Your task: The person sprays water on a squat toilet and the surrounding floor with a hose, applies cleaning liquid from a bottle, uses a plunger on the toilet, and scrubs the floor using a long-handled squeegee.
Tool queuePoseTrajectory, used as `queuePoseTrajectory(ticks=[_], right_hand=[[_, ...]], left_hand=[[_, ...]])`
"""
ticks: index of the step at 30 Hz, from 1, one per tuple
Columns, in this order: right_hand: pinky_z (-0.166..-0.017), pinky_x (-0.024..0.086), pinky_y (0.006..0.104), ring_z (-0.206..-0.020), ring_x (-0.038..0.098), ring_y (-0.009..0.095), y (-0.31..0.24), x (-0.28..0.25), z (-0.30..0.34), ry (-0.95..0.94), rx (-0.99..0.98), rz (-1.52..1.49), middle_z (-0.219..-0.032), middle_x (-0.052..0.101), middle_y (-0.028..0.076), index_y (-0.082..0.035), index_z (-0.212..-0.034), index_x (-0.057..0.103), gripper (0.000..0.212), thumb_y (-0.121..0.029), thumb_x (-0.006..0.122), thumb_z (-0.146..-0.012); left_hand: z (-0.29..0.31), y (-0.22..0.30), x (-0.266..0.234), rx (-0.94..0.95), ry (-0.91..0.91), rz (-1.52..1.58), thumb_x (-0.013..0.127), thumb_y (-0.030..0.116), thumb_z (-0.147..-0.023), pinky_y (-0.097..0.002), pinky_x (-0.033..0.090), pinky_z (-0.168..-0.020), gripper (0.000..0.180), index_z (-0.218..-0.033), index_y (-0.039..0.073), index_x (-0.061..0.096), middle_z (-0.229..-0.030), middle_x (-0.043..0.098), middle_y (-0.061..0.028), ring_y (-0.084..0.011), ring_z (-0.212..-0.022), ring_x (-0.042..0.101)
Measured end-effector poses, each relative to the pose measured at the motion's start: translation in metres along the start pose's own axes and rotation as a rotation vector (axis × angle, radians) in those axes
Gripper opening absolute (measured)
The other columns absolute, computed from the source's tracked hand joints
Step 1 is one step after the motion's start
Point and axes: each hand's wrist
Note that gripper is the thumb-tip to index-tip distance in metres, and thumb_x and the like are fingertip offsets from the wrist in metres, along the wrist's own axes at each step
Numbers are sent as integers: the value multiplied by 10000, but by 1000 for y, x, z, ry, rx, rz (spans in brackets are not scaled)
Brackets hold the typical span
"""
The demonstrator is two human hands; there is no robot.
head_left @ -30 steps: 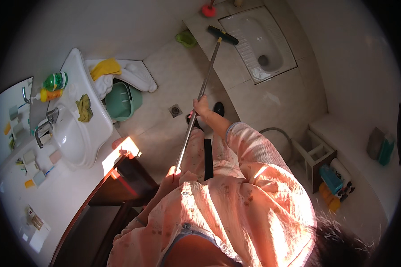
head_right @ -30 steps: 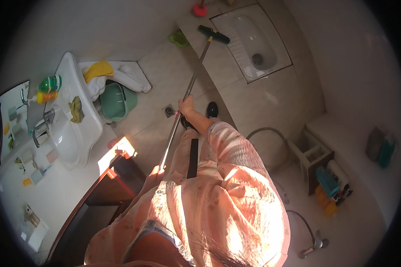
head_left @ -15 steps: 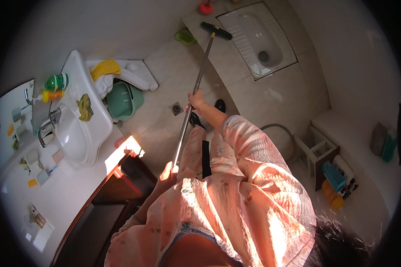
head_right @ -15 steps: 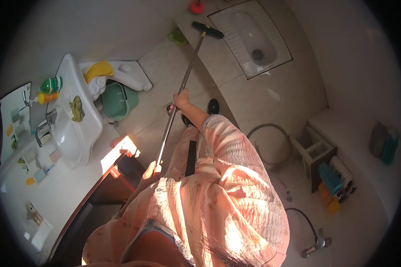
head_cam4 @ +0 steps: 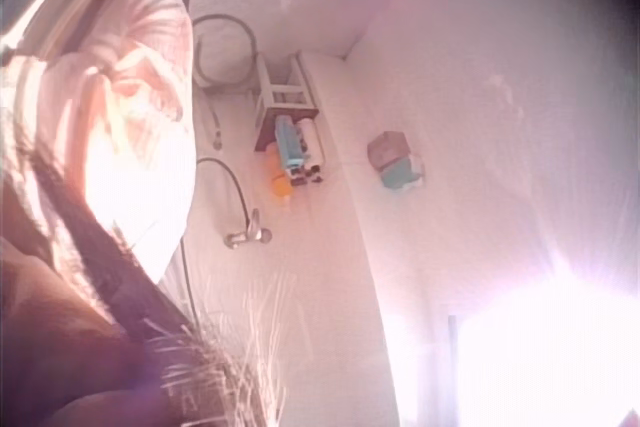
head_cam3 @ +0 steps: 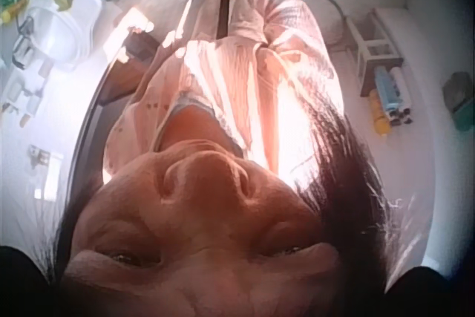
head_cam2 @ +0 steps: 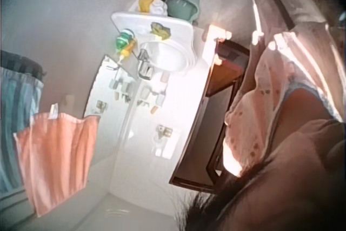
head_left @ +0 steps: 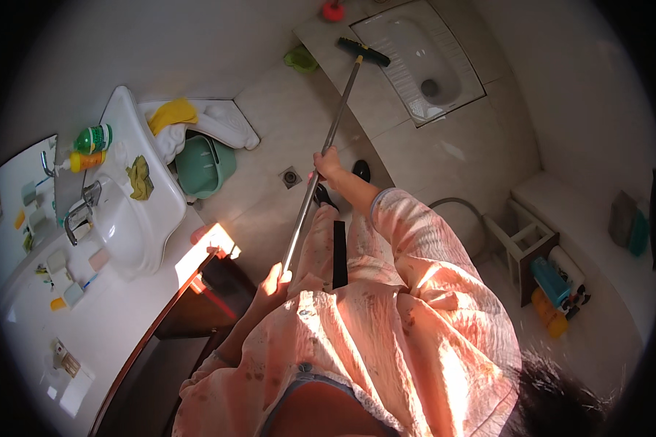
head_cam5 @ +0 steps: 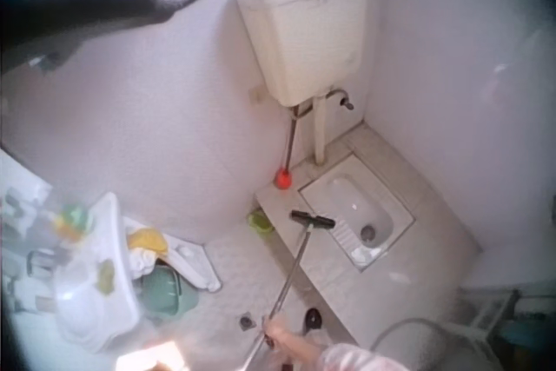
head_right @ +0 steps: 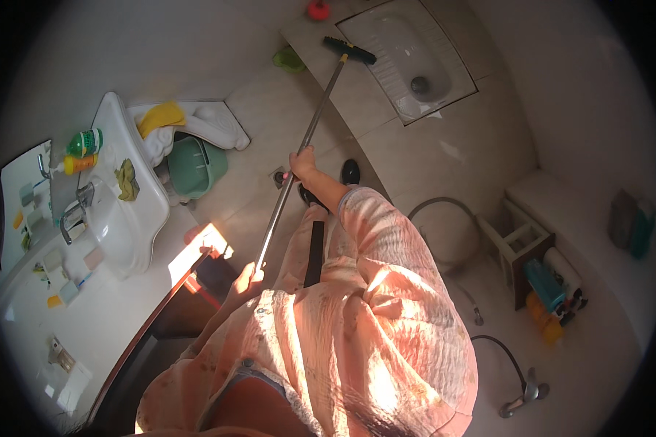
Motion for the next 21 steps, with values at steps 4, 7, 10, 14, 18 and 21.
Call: queuePoseTrajectory(ticks=[4, 7, 10, 14, 18, 21], right_hand=[[-638, 509, 350, -756, 601, 262, 89, 28, 97, 45, 126, 154, -922, 516, 160, 30, -1171, 302, 398, -119, 496, -857], [-737, 499, 324, -841, 609, 252, 132, 38, 115, 117, 10, 428, -984, 542, 168, 50, -1221, 294, 482, -123, 527, -836], [-577, 540, 362, -619, 628, 287, 102, 47, 77, 95, 45, 166, -794, 547, 171, 71, -1116, 290, 399, -141, 509, -858], [-357, 512, 350, -459, 580, 256, 3, 19, 24, 6, 36, -77, -759, 509, 143, 38, -1020, 276, 282, -118, 468, -883], [-357, 524, 364, -462, 571, 230, 60, 37, 91, 34, 141, -78, -759, 502, 136, 21, -1082, 238, 324, -97, 458, -876], [-377, 523, 351, -545, 625, 263, 114, 55, 154, 29, 380, -137, -778, 553, 158, 15, -1093, 300, 326, -87, 500, -857]], left_hand=[[85, -74, -19, -53, 55, -82, 470, 262, -926, -350, 449, -622, 240, -1004, 35, 474, -760, 570, -173, -183, -721, 568], [114, -96, -26, -90, 60, -130, 472, 262, -925, -360, 450, -608, 240, -1017, 40, 479, -746, 565, -176, -206, -694, 573], [82, -95, -23, -89, 125, -156, 474, 261, -924, -370, 452, -595, 241, -1031, 45, 484, -733, 561, -179, -229, -667, 579], [9, -40, -5, -9, 97, -117, 469, 266, -926, -373, 453, -587, 250, -1053, 52, 485, -725, 558, -173, -238, -651, 580], [27, -55, -13, 24, -15, -172, 457, 278, -930, -366, 453, -591, 267, -1080, 57, 480, -727, 559, -157, -225, -654, 575], [33, -60, -23, 38, -40, -223, 448, 286, -933, -361, 454, -594, 281, -1100, 62, 477, -728, 559, -145, -215, -657, 571]])
Point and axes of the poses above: each hand's wrist, its own z-axis away from the middle knuckle, its own x-axis out of the palm, y = z × x
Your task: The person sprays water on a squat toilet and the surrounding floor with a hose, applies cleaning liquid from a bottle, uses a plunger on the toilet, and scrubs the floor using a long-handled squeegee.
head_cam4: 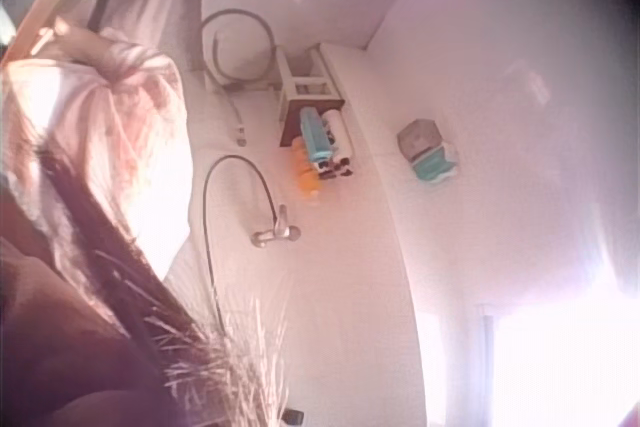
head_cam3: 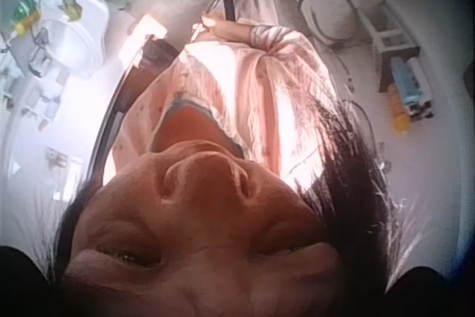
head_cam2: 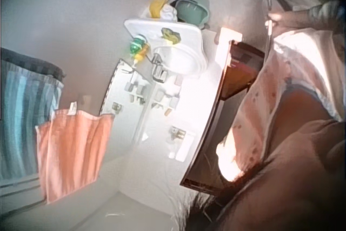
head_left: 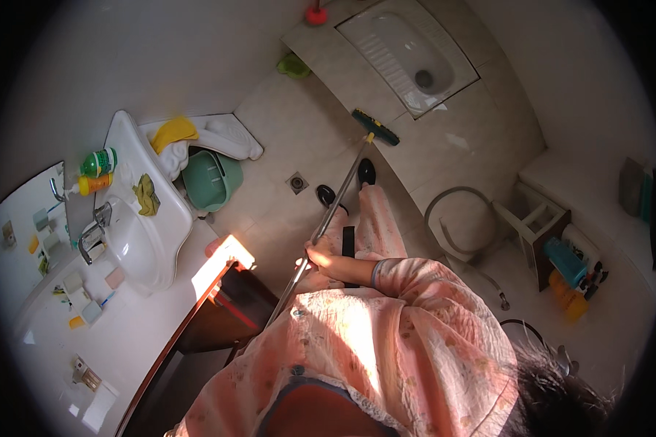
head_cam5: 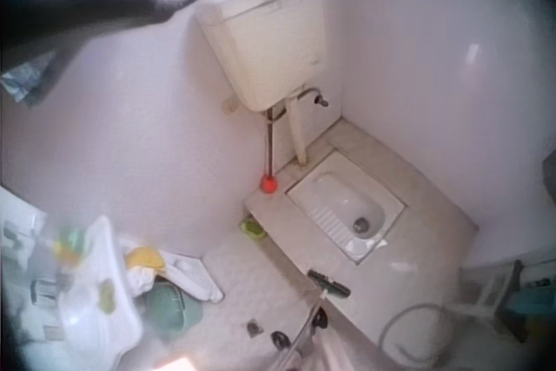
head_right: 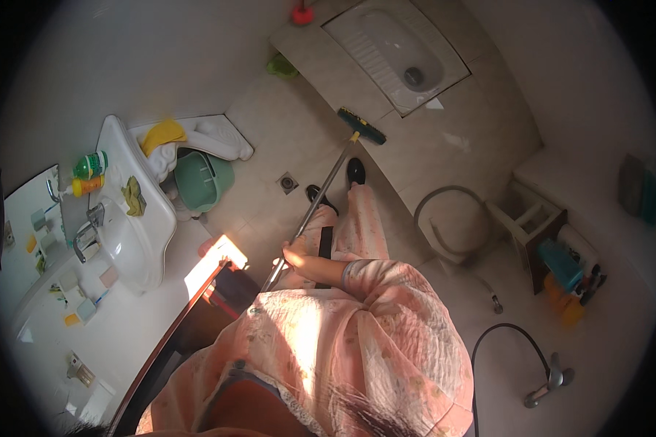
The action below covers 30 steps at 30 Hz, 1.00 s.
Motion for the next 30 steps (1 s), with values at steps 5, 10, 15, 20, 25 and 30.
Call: queuePoseTrajectory(ticks=[5, 10, 15, 20, 25, 30], right_hand=[[-360, 486, 338, -523, 595, 231, -35, -78, -47, 232, -181, -191, -770, 564, 148, 39, -1061, 346, 279, -107, 487, -870], [-398, 543, 422, -485, 579, 297, -78, -122, -53, 159, -311, -351, -716, 488, 171, 71, -916, 301, 199, -77, 424, -863], [-433, 523, 319, -574, 607, 228, 5, -8, -5, 138, -136, -351, -851, 549, 181, 76, -1164, 292, 399, -90, 487, -858], [-431, 543, 398, -500, 585, 274, -50, -113, -77, 251, -400, -517, -722, 510, 163, 66, -1042, 305, 294, -117, 450, -863], [-439, 561, 422, -505, 601, 278, -77, -198, -76, 337, -445, -511, -783, 507, 173, 68, -980, 329, 266, -152, 440, -879], [-360, 509, 339, -526, 607, 252, 30, -85, -103, 310, -336, -305, -769, 554, 157, 59, -1159, 220, 455, -136, 486, -846]], left_hand=[[-17, -9, -4, 58, -90, -91, 433, 301, -938, -353, 455, -599, 305, -1133, 69, 471, -731, 560, -125, -198, -661, 564], [-45, 20, -16, 105, -162, -168, 418, 316, -943, -344, 456, -604, 330, -1166, 76, 464, -733, 561, -105, -181, -666, 558], [-10, -40, -48, 170, -188, -316, 402, 330, -949, -336, 456, -609, 356, -1199, 84, 458, -736, 562, -85, -165, -670, 551], [-73, 38, -9, 351, -247, -554, 387, 345, -954, -327, 457, -614, 382, -1233, 91, 452, -739, 562, -65, -148, -675, 545], [-91, 85, 22, 109, -286, -449, 396, 349, -943, -396, 482, -730, 406, -1254, 90, 429, -921, 615, -209, -361, -874, 604], [-47, 1, -12, 245, -283, -428, 408, 311, -950, -314, 443, -674, 364, -1239, 94, 453, -795, 572, -100, -208, -766, 565]])
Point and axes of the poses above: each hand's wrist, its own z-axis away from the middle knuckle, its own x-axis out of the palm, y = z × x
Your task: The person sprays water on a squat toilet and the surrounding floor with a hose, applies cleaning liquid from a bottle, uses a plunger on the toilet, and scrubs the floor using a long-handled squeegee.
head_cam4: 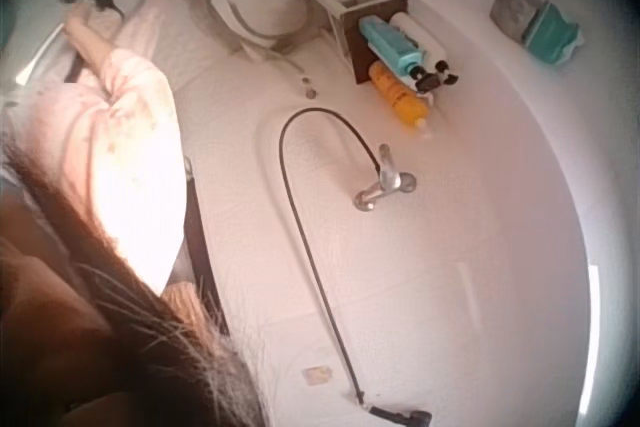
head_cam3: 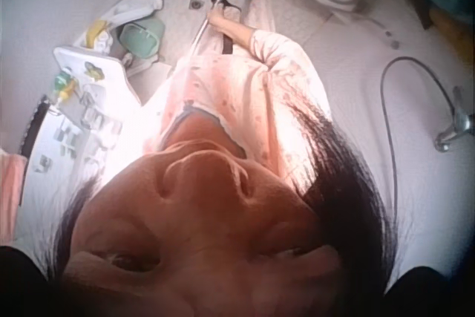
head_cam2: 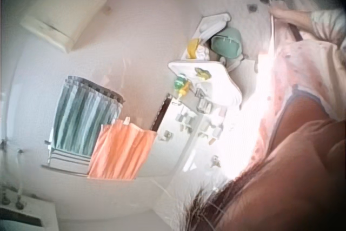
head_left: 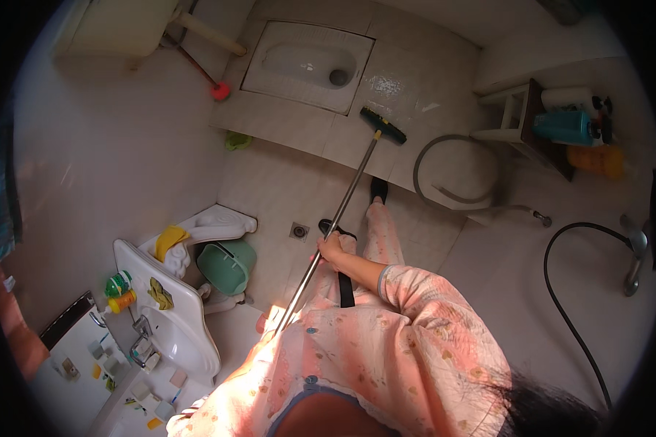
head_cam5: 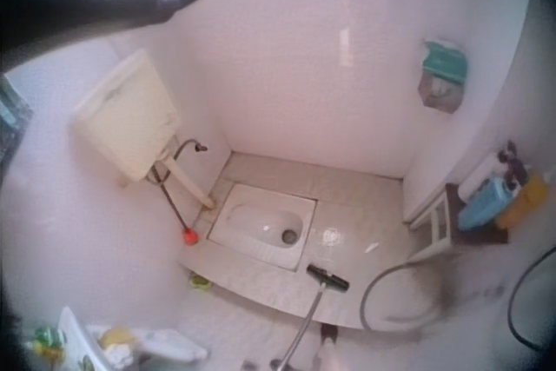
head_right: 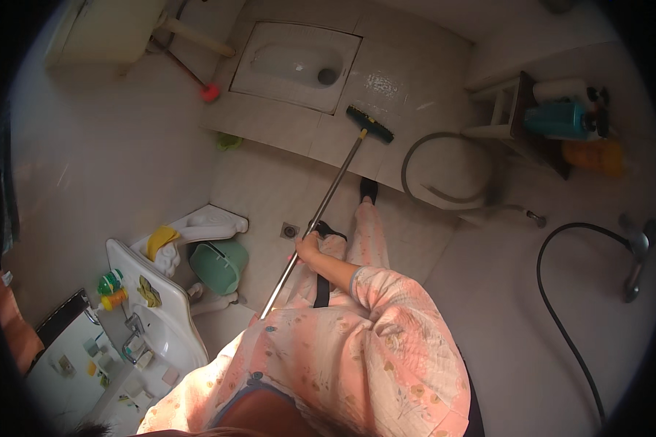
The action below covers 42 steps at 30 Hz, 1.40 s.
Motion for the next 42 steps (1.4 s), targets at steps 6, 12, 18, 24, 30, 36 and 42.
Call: queuePoseTrajectory(ticks=[6, 12, 18, 24, 30, 36, 42], right_hand=[[-445, 555, 369, -525, 601, 266, -143, -130, -41, -75, -72, -216, -834, 483, 156, 84, -1168, 190, 426, -129, 423, -882], [-502, 552, 380, -595, 633, 300, -98, -144, -44, -3, -37, -148, -902, 543, 244, 130, -1226, 126, 565, -158, 455, -868], [-553, 526, 375, -654, 634, 327, -92, -163, -68, 120, -109, -69, -830, 570, 250, 133, -1205, 171, 516, -127, 446, -853], [-399, 541, 386, -428, 568, 280, -227, -264, -124, 43, -203, -294, -821, 501, 217, 100, -1155, 201, 416, -124, 415, -877], [-404, 516, 387, -498, 602, 303, -106, -149, -64, 73, -183, -82, -762, 537, 210, 112, -1174, 191, 485, -138, 451, -849], [-362, 494, 387, -418, 503, 214, -228, -269, -121, 140, -189, -421, -710, 455, 120, 5, -982, 307, 174, -117, 402, -903], [-376, 496, 385, -422, 496, 204, -264, -197, -106, -18, -124, -383, -721, 449, 120, -7, -986, 318, 167, -117, 412, -902]], left_hand=[[-80, 94, 37, -69, 1, 41, 432, 269, -953, -226, 375, -567, 334, -1230, 90, 485, -676, 479, 22, -59, -629, 431], [-59, 125, 29, 17, -33, 9, 425, 293, -945, -333, 451, -659, 354, -1254, 128, 466, -804, 615, -118, -207, -729, 600], [-89, 152, 44, 60, 8, -136, 417, 296, -940, -414, 465, -722, 365, -1269, 141, 440, -879, 625, -183, -331, -808, 615], [-182, 241, 65, -6, -8, -92, 404, 309, -943, -440, 469, -724, 357, -1255, 134, 419, -890, 618, -223, -387, -858, 610], [-98, 40, 70, -74, -68, 189, 424, 319, -940, -347, 468, -589, 382, -1273, 131, 414, -719, 609, -138, -251, -654, 601], [-195, 261, 39, 21, -47, -206, 412, 331, -933, -479, 456, -749, 423, -1285, 96, 411, -913, 617, -243, -437, -890, 573], [-173, 217, 22, -7, 166, -101, 452, 240, -934, -280, 417, -533, 415, -1328, 117, 406, -617, 467, -27, -113, -551, 474]])
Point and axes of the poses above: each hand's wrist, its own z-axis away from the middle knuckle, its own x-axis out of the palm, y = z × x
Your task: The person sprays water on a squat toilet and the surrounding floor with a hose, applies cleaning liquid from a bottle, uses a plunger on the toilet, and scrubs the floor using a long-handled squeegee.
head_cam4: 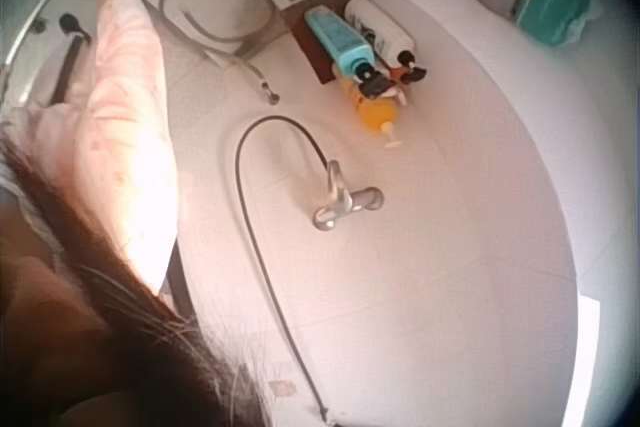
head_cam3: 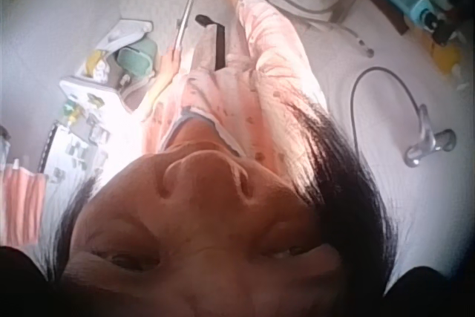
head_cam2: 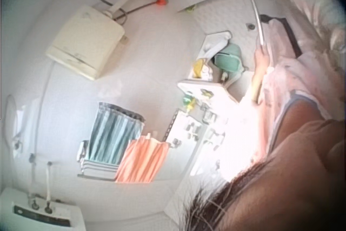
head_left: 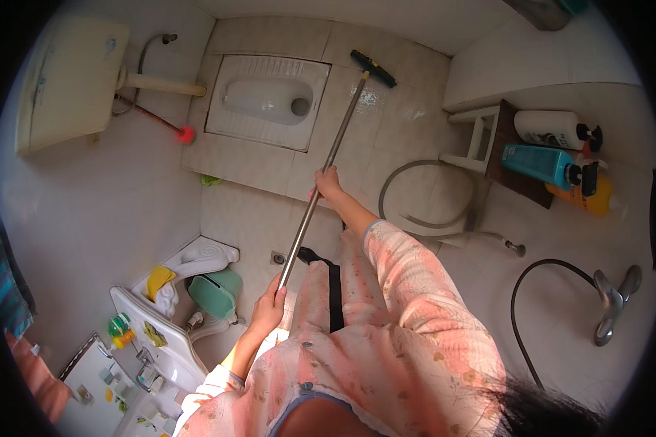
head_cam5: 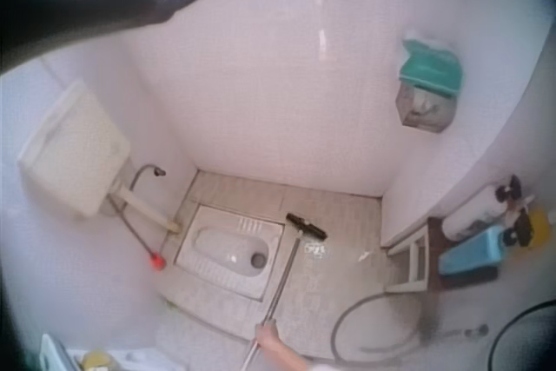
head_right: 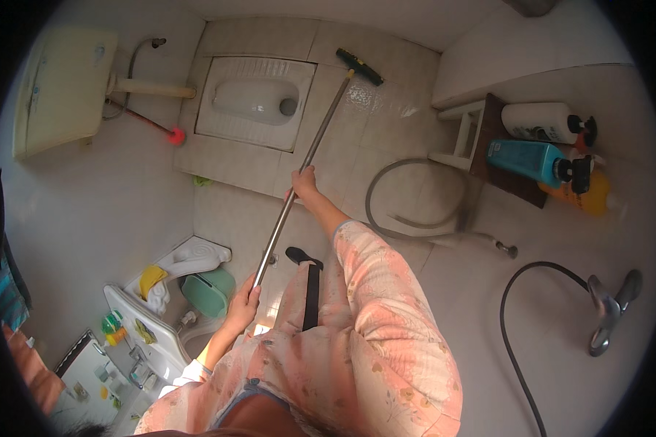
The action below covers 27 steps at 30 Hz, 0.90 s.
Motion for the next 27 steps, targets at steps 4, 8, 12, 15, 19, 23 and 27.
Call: queuePoseTrajectory(ticks=[4, 8, 12, 15, 19, 23, 27], right_hand=[[-357, 478, 368, -429, 494, 197, 7, 12, 12, -60, -87, -35, -708, 439, 106, -15, -976, 325, 164, -121, 421, -897], [-349, 464, 362, -434, 490, 193, -10, -63, -11, 89, -133, -30, -689, 438, 89, -17, -924, 334, 152, -149, 406, -900], [-353, 457, 357, -434, 482, 188, -35, -61, -44, 48, -169, -193, -666, 438, 82, -20, -872, 339, 171, -179, 388, -909], [-360, 464, 353, -430, 472, 187, -40, 3, -27, -59, -107, -55, -668, 434, 79, -30, -872, 340, 162, -178, 393, -908], [-378, 467, 361, -454, 481, 188, -22, -17, -12, -113, -151, -155, -670, 432, 73, -43, -882, 344, 143, -172, 399, -904], [-392, 482, 370, -471, 486, 187, -46, -67, -30, 55, -138, -232, -673, 434, 69, -36, -857, 350, 138, -162, 392, -895], [-405, 501, 382, -473, 492, 193, -58, -19, -42, -38, -148, -227, -701, 439, 78, -40, -881, 331, 171, -192, 405, -908]], left_hand=[[29, 30, 5, -186, -73, 86, 424, 248, -940, -394, 472, -725, 418, -1327, 93, 390, -861, 618, -231, -360, -804, 625], [-17, 63, 4, 55, -126, -14, 434, 239, -932, -419, 468, -684, 423, -1324, 89, 383, -816, 610, -235, -404, -770, 603], [-36, 82, 0, 216, -33, -228, 410, 216, -931, -463, 456, -632, 426, -1336, 95, 354, -772, 604, -239, -437, -747, 585], [-9, 70, -1, 77, 16, -95, 417, 207, -928, -464, 456, -606, 431, -1338, 93, 350, -750, 596, -251, -445, -717, 584], [4, 77, 0, 127, 10, -21, 432, 201, -922, -468, 457, -601, 438, -1336, 81, 351, -723, 586, -260, -454, -694, 577], [-37, 93, -17, 280, 11, -246, 443, 205, -919, -486, 452, -609, 437, -1330, 80, 361, -738, 593, -254, -455, -698, 566], [-31, 98, -39, 172, 46, -279, 448, 193, -917, -475, 448, -603, 429, -1326, 86, 376, -713, 586, -242, -437, -693, 571]])
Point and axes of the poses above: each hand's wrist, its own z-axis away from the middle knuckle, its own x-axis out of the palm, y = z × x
